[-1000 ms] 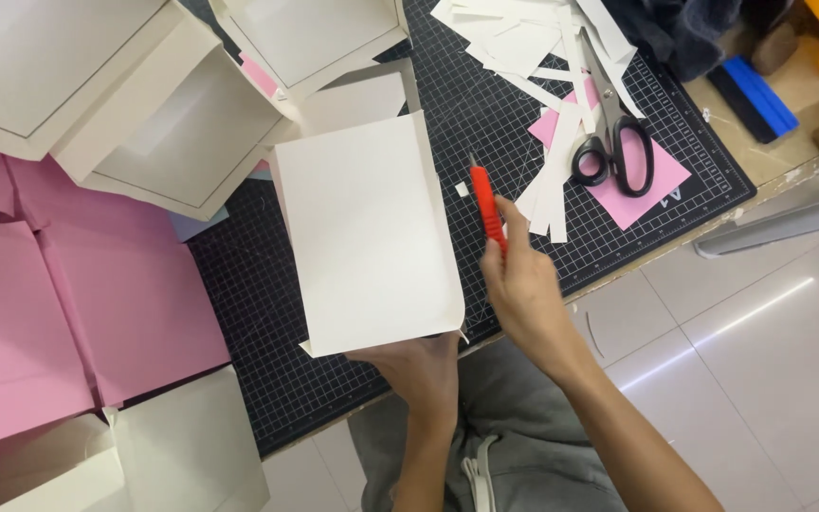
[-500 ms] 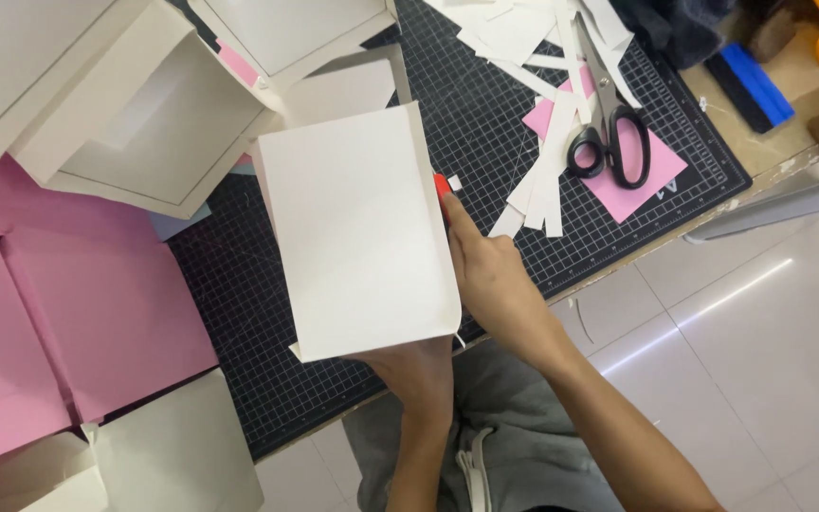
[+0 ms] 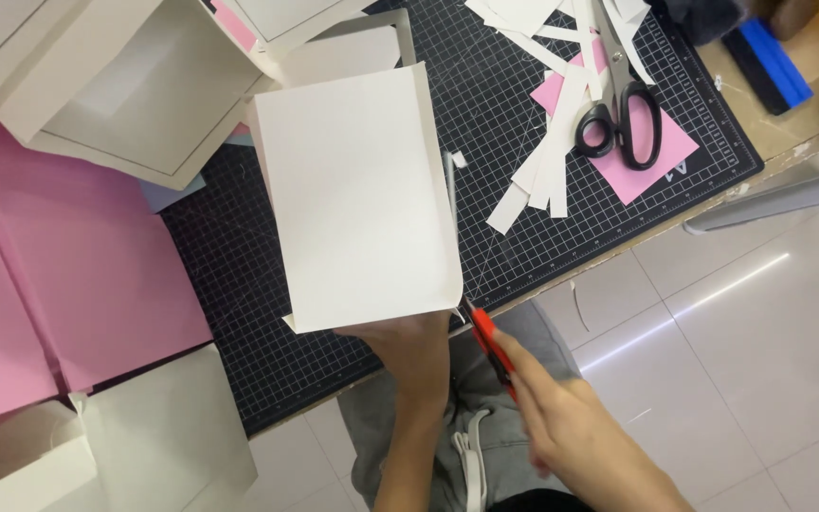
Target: The person trims excess paper from white paper boxes using scissors and a utility knife. They cut along the edges, remove strips, and smooth the folds with a blue tool. The person works on multiple boxes, stacking them as they finish.
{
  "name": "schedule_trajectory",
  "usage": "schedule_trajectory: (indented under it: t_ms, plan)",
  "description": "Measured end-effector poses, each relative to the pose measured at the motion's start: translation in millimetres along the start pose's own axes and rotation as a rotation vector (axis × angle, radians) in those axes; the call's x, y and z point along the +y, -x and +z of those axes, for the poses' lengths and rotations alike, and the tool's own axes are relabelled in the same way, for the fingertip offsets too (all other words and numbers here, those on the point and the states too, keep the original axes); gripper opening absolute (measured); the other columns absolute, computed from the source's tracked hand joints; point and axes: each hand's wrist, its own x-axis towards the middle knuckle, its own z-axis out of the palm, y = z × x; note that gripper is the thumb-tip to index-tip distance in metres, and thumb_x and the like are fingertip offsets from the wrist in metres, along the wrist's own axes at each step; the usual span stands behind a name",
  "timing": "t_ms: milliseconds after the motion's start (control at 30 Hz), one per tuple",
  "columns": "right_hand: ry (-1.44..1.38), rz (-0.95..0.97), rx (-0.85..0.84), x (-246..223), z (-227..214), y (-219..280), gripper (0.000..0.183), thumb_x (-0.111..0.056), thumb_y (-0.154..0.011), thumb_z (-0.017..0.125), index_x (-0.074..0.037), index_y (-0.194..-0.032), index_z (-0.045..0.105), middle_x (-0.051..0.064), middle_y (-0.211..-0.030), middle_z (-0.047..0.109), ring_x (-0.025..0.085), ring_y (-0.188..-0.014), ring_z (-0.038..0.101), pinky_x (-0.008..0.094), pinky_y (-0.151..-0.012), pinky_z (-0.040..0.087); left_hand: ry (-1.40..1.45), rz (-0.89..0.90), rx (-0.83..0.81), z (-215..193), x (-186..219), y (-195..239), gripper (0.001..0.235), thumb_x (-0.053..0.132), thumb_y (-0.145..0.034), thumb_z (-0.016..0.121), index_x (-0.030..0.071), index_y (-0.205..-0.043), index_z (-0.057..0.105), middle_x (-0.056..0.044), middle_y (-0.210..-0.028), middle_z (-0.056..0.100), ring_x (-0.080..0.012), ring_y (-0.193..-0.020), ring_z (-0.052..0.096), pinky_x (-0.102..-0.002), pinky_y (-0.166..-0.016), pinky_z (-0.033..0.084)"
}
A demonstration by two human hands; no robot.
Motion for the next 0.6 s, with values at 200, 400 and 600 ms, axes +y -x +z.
schedule_trajectory:
  t_ms: [200,400,600]
  plan:
    - [0.021,-0.183,0.130,34.8,-56.8,-27.9,0.054,-0.032,-0.098,0.040,-0.046,-0.149,0.050,0.000,-0.062,0.063,0.014,-0.050,0.070,0.026,-0.053,0.062,0.913,-0.546,0.091,-3.1,4.2,7.7,0.133,0.040,-0.073,0.087,-0.001,-0.150,-0.013,-0.028,-0.154,0.024,-0.0425,-0.142,0.041,-0.051,-0.119,0.041]
    - [-0.335,-0.417,0.194,59.5,-123.2,-78.0,0.037,-0.016,-0.100,0.051,-0.003,-0.126,0.074,0.016,-0.060,0.060,0.021,-0.046,0.051,0.031,-0.038,0.042,0.837,-0.516,0.203,-11.1,-3.0,7.2,0.137,0.040,-0.075,0.087,0.009,-0.157,-0.019,-0.026,-0.166,0.004,-0.0445,-0.153,0.024,-0.057,-0.125,0.028]
    - [0.416,-0.797,0.987,64.6,-89.6,-138.2,0.038,-0.024,-0.099,0.064,-0.025,-0.136,0.066,0.023,-0.126,0.056,0.041,-0.109,0.048,0.053,-0.089,0.043,0.842,-0.516,0.200,-45.6,-14.1,-3.6,0.132,0.040,-0.075,0.083,0.004,-0.157,-0.014,-0.025,-0.165,0.005,-0.0435,-0.155,0.018,-0.056,-0.127,0.023]
